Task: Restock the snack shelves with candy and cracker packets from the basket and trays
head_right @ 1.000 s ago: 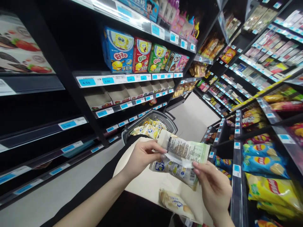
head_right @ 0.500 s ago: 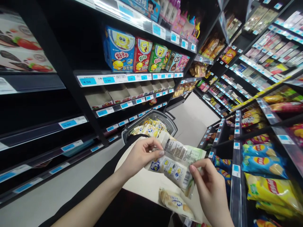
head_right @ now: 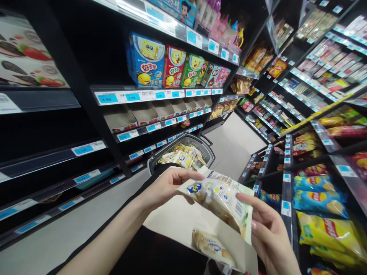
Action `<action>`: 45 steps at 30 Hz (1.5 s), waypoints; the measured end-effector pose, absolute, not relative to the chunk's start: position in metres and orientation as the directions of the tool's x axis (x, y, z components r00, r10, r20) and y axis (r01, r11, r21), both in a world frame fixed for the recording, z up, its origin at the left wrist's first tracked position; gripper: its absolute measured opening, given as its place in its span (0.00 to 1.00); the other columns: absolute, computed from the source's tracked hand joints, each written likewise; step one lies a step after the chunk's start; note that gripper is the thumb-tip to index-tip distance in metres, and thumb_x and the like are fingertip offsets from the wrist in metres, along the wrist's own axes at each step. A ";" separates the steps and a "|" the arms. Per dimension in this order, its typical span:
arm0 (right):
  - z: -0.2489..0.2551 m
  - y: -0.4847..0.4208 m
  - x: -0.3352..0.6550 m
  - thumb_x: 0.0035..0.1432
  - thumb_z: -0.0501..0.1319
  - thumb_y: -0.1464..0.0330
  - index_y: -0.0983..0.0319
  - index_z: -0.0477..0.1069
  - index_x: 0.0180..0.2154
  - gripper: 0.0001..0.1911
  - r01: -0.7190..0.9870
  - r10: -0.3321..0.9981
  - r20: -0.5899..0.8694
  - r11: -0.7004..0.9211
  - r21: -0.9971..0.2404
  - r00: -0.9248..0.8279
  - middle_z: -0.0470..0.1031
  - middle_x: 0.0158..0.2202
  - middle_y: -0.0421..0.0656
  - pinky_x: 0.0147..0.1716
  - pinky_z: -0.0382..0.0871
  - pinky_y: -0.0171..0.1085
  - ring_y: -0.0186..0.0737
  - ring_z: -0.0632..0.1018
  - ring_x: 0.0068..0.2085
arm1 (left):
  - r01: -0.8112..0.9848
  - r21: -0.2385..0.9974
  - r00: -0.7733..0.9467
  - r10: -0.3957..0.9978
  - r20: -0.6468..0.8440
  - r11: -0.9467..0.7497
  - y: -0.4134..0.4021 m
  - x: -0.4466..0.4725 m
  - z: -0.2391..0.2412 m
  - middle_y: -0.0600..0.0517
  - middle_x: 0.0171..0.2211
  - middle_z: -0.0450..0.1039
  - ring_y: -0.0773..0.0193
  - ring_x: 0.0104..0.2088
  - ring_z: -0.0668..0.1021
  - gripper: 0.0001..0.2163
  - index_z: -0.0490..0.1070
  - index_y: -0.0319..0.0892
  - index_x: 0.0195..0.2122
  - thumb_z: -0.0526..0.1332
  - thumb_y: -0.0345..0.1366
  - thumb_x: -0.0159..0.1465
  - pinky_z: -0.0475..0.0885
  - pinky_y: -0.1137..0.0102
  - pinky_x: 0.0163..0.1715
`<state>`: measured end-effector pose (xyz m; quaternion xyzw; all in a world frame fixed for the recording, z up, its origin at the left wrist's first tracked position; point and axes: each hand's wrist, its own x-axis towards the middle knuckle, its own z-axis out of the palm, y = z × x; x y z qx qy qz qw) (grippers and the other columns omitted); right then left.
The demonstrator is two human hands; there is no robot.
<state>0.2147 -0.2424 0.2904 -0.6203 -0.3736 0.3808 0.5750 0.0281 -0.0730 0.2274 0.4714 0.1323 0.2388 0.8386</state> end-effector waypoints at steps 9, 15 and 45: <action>0.277 -0.236 0.219 0.53 0.64 0.55 0.62 0.66 0.14 0.24 0.349 0.799 -0.063 -0.330 -0.877 0.598 0.64 0.11 0.39 0.19 0.61 0.32 0.32 0.66 0.17 | -0.049 0.994 0.595 0.797 0.107 -0.097 -0.084 0.031 0.230 0.60 0.13 0.50 0.73 0.17 0.58 0.21 0.52 0.41 0.15 0.57 0.43 0.61 0.53 0.75 0.19; 0.286 -0.235 0.206 0.52 0.64 0.52 0.61 0.61 0.15 0.25 0.207 0.768 -0.214 -0.411 -0.888 0.604 0.57 0.08 0.34 0.16 0.49 0.30 0.27 0.57 0.14 | -0.065 0.997 0.682 0.732 0.009 0.048 -0.081 0.030 0.229 0.61 0.12 0.51 0.73 0.16 0.58 0.21 0.52 0.42 0.16 0.56 0.45 0.61 0.53 0.75 0.18; 0.302 -0.252 0.215 0.52 0.60 0.82 0.57 0.77 0.41 0.19 0.942 0.748 0.592 0.329 0.062 -0.300 0.74 0.39 0.44 0.41 0.66 0.41 0.46 0.73 0.44 | -0.440 0.896 0.510 0.806 0.299 -0.054 -0.073 0.028 0.219 0.50 0.37 0.69 0.60 0.42 0.74 0.08 0.73 0.41 0.18 0.64 0.25 0.52 0.67 0.65 0.46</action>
